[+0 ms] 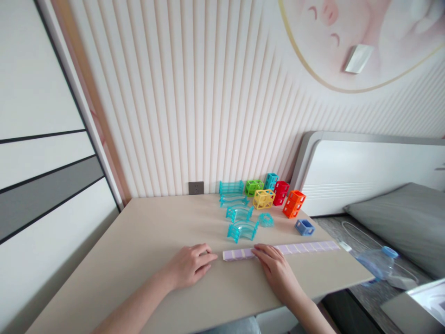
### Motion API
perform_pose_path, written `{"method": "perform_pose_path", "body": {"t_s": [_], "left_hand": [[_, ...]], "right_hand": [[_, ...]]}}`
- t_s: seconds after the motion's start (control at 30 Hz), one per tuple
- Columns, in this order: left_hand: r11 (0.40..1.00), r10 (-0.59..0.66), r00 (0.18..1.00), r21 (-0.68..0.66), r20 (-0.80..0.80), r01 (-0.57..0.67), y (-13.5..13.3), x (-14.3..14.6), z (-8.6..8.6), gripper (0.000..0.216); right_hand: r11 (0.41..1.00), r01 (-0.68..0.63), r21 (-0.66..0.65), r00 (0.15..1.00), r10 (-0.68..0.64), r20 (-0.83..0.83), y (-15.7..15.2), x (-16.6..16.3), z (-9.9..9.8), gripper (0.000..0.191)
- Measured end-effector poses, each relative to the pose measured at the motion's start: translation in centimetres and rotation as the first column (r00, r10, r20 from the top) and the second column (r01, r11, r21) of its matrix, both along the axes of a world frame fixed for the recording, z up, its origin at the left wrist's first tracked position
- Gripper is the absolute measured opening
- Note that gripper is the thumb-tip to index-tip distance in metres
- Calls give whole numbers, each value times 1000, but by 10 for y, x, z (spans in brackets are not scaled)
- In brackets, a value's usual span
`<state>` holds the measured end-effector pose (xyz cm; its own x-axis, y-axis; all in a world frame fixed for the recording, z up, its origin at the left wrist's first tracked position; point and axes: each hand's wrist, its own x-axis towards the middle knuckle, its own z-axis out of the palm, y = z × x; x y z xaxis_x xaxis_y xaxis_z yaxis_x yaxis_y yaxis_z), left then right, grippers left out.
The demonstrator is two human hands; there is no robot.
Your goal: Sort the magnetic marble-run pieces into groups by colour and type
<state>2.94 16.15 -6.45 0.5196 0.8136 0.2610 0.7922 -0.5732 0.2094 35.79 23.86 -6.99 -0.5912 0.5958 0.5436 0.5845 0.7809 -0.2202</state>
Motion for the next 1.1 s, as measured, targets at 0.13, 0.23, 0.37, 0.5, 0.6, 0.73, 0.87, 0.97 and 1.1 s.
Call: {"method": "perform_pose_path", "body": {"t_s": [0.13, 0.23, 0.37, 0.5, 0.6, 0.73, 0.87, 0.97, 1.1], "left_hand": [[1000, 8, 1000, 0, 2, -8, 0, -1, -4, 32], [1000, 12, 1000, -4, 0, -12, 0, -1, -3, 29], [1000, 16, 1000, -12, 2, -16, 0, 0, -1, 25], [1000, 5, 1000, 8, 27, -5, 0, 0, 0, 23], [1000, -1, 999, 13, 44, 1, 0, 0, -1, 22], [1000, 8, 999, -3, 33, -8, 0, 0, 0, 23], [1000, 11, 1000, -2, 29, -11, -1, 1, 2, 22], [1000, 4, 999, 20, 35, -4, -1, 2, 3, 21], [999, -5, 999, 37, 33, 4, -1, 1, 5, 20]], "right_hand": [[999, 33, -42, 999, -33, 4, 2, 6, -3, 35], [999, 31, -44, 999, -30, 10, 1, 5, -3, 34], [1000, 9, -17, 1000, -9, 5, -2, 2, 0, 33], [1000, -4, 14, 1000, 5, -10, -2, 1, 3, 31], [999, -7, 34, 1000, 8, -17, -2, 0, 4, 30], [999, -4, 32, 1000, 5, -19, -3, -1, 5, 28], [1000, 4, 23, 1000, -4, -5, -3, -1, 6, 26], [999, 0, 54, 1000, 0, -2, -3, -1, 8, 25], [985, -75, 153, 997, 71, 31, -8, -4, 13, 26]]}}
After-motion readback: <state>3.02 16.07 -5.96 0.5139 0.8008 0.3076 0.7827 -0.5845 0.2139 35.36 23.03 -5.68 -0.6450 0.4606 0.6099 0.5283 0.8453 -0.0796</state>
